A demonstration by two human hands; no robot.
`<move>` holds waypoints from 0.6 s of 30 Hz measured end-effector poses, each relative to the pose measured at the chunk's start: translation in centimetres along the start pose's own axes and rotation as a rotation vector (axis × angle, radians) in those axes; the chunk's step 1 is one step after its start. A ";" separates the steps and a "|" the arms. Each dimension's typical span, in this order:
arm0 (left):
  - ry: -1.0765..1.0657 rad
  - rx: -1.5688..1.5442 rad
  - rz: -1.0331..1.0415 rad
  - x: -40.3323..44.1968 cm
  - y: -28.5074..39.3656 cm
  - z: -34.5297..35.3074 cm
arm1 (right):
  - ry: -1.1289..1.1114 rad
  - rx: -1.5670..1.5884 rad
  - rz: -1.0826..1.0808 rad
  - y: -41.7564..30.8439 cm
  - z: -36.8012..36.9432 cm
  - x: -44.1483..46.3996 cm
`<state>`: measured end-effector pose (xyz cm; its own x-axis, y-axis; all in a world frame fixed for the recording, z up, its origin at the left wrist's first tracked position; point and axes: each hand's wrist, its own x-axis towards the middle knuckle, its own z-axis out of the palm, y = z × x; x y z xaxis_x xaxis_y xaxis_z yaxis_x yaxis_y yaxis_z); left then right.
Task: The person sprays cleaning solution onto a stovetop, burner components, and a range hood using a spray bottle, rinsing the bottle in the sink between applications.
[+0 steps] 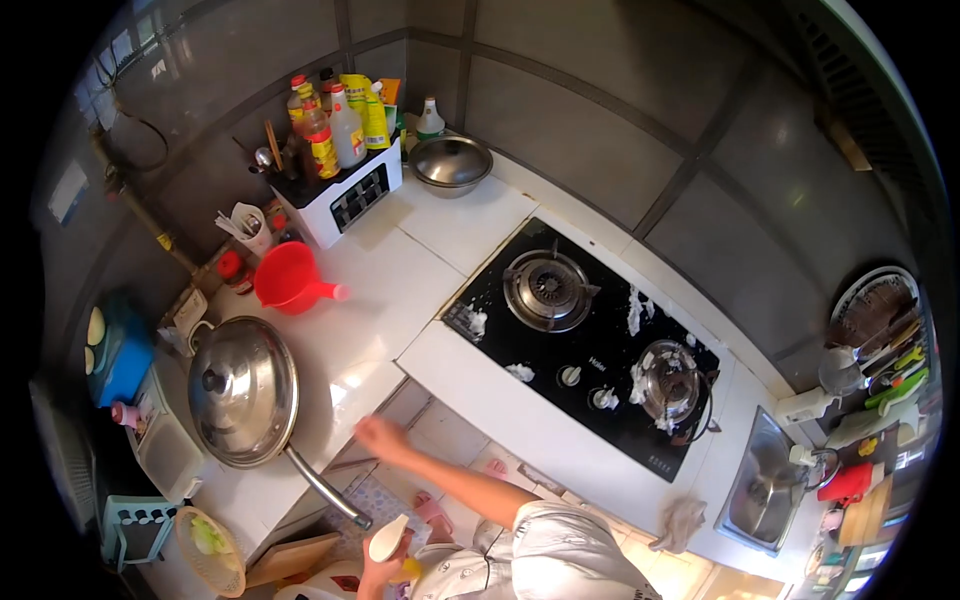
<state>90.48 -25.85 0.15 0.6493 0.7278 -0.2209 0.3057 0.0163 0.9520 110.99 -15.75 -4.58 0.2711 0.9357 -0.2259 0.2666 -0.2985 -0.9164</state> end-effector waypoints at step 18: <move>-0.101 -0.252 -0.123 33.4 13.0 16.3 | 0.749 -0.819 0.396 11.1 -34.6 -0.2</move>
<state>127.47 -12.57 1.67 0.6879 0.6382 -0.3457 0.2121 0.2787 0.9367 145.92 -25.77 -3.24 0.8711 0.4882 0.0534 0.4825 -0.8302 -0.2791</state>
